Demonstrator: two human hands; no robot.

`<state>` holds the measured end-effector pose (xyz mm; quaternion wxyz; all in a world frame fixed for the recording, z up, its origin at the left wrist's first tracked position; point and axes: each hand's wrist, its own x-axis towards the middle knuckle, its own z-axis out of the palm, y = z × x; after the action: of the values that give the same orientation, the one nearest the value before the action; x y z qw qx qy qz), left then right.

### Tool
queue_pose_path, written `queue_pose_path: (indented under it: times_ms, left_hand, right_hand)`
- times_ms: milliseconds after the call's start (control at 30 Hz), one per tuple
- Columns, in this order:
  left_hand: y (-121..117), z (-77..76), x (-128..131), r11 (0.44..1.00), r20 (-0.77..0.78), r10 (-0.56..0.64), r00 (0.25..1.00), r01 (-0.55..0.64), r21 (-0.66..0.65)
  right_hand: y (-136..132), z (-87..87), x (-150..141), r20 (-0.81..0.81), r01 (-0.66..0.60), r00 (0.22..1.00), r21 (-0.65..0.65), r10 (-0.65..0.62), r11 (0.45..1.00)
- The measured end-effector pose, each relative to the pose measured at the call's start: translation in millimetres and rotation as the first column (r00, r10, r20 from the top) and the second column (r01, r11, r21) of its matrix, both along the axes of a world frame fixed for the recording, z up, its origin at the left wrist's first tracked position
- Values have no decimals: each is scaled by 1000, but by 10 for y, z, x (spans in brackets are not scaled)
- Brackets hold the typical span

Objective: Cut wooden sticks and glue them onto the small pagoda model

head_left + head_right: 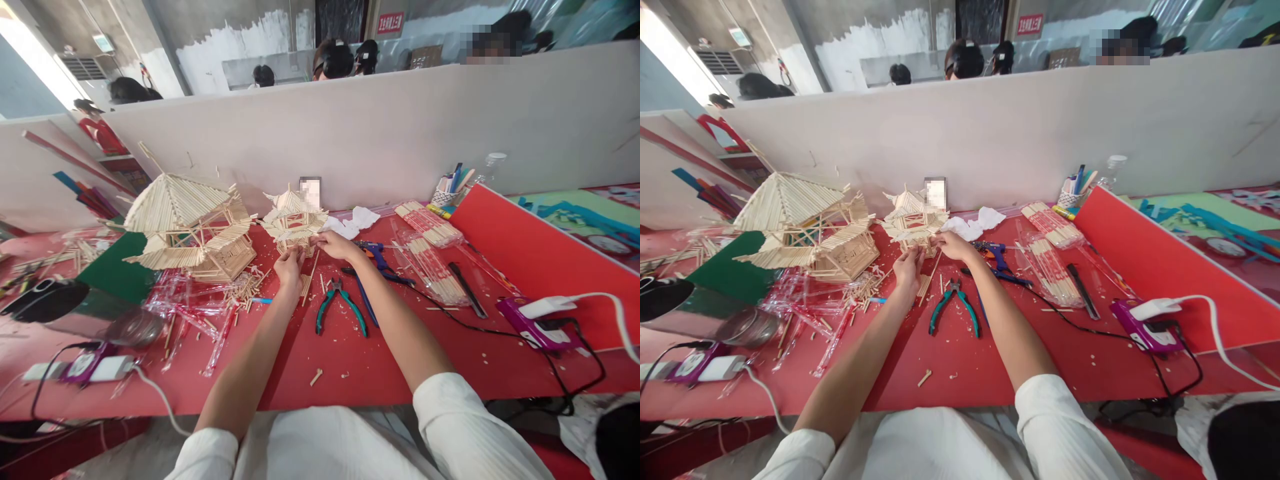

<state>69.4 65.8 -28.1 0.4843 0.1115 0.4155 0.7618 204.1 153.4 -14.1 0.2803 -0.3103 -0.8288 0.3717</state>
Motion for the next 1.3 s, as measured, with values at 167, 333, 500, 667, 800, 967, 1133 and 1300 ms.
queue_pose_path:
  times_ms: [167, 333, 500, 667, 800, 967, 1133, 1300]
  left_hand:
    - [14, -11, -18, 1000, -15, 1, 1000, -1, -12]
    - [22, -20, -6, 1000, -16, 3, 1000, -3, -17]
    - [37, -29, -7, 1000, 5, 11, 1000, -10, -13]
    - [54, -31, -17, 1000, 12, 7, 1000, -6, -9]
    - [52, -25, -12, 1000, 16, 8, 1000, -8, -2]
    - [49, -18, -13, 1000, 20, 11, 1000, -11, 7]
    - [61, -22, -26, 1000, 3, -1, 1000, 1, 2]
    - [63, -18, -33, 1000, 10, -7, 1000, 7, -5]
  right_hand:
    - [-19, 14, -5, -10, -18, 1000, -29, 18, 999]
    - [-58, 42, -8, -26, -15, 1000, -11, 14, 1000]
    - [-81, 65, 1, -25, -23, 999, -3, 23, 1000]
    - [-79, 61, -6, -43, -51, 998, -20, 51, 998]
    - [-56, 42, -14, -46, -49, 998, -49, 47, 998]
    - [-35, 25, -12, -40, -19, 999, -57, 17, 998]
    - [-35, 32, 2, -5, 16, 1000, -52, -16, 999]
    - [-8, 10, 13, 15, -35, 999, -17, 35, 999]
